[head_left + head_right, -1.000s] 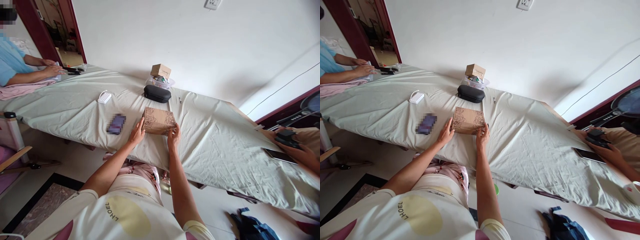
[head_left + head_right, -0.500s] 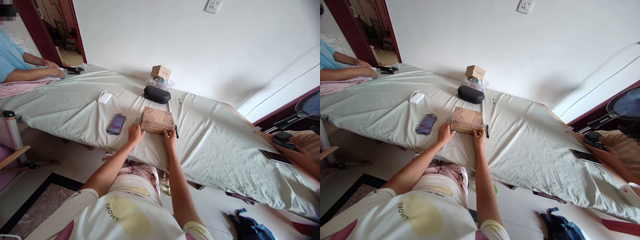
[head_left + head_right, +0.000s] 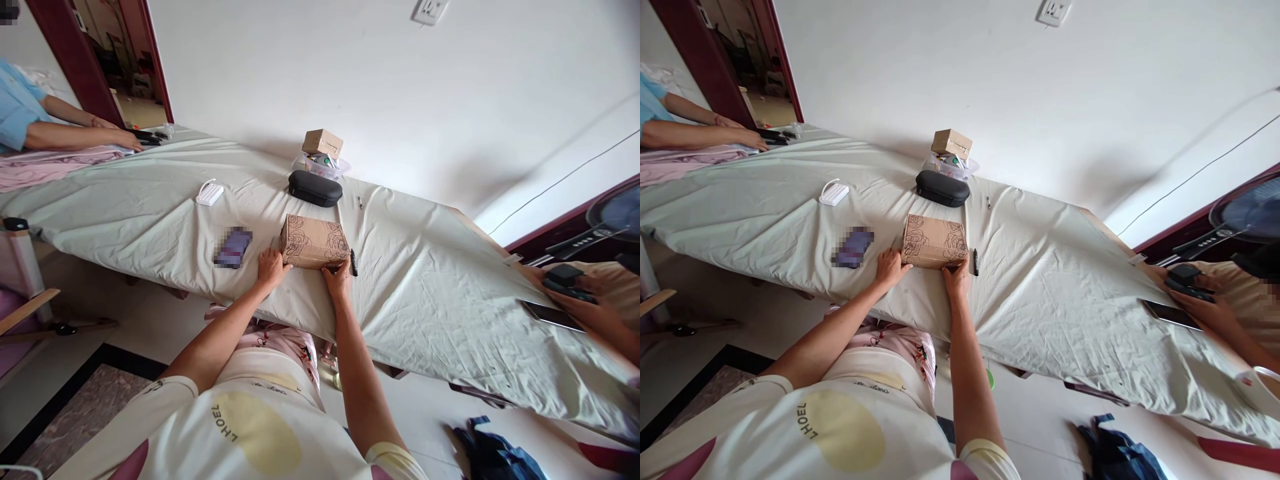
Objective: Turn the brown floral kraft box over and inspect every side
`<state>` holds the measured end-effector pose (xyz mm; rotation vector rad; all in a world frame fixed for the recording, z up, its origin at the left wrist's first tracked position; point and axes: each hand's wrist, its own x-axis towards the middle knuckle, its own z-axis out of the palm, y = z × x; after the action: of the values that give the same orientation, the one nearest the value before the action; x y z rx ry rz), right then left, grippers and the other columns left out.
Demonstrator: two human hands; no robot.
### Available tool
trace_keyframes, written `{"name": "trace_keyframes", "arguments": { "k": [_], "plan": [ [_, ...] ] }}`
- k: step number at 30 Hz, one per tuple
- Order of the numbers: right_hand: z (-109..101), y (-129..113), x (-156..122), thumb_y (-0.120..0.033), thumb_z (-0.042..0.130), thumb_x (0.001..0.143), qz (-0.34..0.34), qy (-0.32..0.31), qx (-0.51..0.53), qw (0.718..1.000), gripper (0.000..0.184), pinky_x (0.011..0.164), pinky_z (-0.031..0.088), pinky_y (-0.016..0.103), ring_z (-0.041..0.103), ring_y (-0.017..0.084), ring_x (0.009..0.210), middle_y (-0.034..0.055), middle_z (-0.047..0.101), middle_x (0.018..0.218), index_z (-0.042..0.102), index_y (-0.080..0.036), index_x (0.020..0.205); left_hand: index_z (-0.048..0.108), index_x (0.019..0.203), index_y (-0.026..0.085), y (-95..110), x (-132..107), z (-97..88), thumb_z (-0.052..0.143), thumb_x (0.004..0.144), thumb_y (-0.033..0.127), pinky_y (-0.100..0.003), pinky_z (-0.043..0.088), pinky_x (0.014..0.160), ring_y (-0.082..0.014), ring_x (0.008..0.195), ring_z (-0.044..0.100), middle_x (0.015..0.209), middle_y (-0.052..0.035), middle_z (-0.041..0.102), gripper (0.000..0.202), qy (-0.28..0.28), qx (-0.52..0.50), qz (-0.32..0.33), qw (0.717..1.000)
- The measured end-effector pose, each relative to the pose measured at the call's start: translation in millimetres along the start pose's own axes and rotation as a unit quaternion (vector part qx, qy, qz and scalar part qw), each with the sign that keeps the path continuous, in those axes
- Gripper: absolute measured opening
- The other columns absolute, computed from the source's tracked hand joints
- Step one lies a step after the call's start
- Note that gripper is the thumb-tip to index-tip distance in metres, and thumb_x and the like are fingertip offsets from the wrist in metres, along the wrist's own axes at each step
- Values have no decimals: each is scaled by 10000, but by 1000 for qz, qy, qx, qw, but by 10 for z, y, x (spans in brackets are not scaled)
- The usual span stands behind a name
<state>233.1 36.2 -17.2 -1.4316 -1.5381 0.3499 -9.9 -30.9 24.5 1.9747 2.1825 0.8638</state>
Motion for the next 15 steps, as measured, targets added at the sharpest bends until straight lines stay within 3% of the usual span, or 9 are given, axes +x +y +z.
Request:
{"name": "trace_keyframes", "arguments": {
  "k": [8, 15],
  "plan": [
    [-16, -24, 4, -426, 724, 728, -4, -6, 1, 1000, 979, 1004, 570, 553, 677, 342, 1119, 188, 689, 1333, 351, -198, 1604, 660, 1214, 132, -15, 10, -2, 751, 977, 351, -480, 398, 1151, -365, 1363, 561, 1305, -207, 714, 335, -15, 0, 4, 1000],
    [-65, -114, -25, -592, 700, 798, 10, -4, -10, 1000, 836, 911, 583, 498, 691, 313, 1008, 155, 729, 1202, 445, -207, 1495, 667, 1246, 164, -14, 13, 1, 742, 981, 309, -484, 380, 1179, -358, 1380, 554, 1340, -189, 704, 312, -14, -21, -1, 1000]
  ]
}}
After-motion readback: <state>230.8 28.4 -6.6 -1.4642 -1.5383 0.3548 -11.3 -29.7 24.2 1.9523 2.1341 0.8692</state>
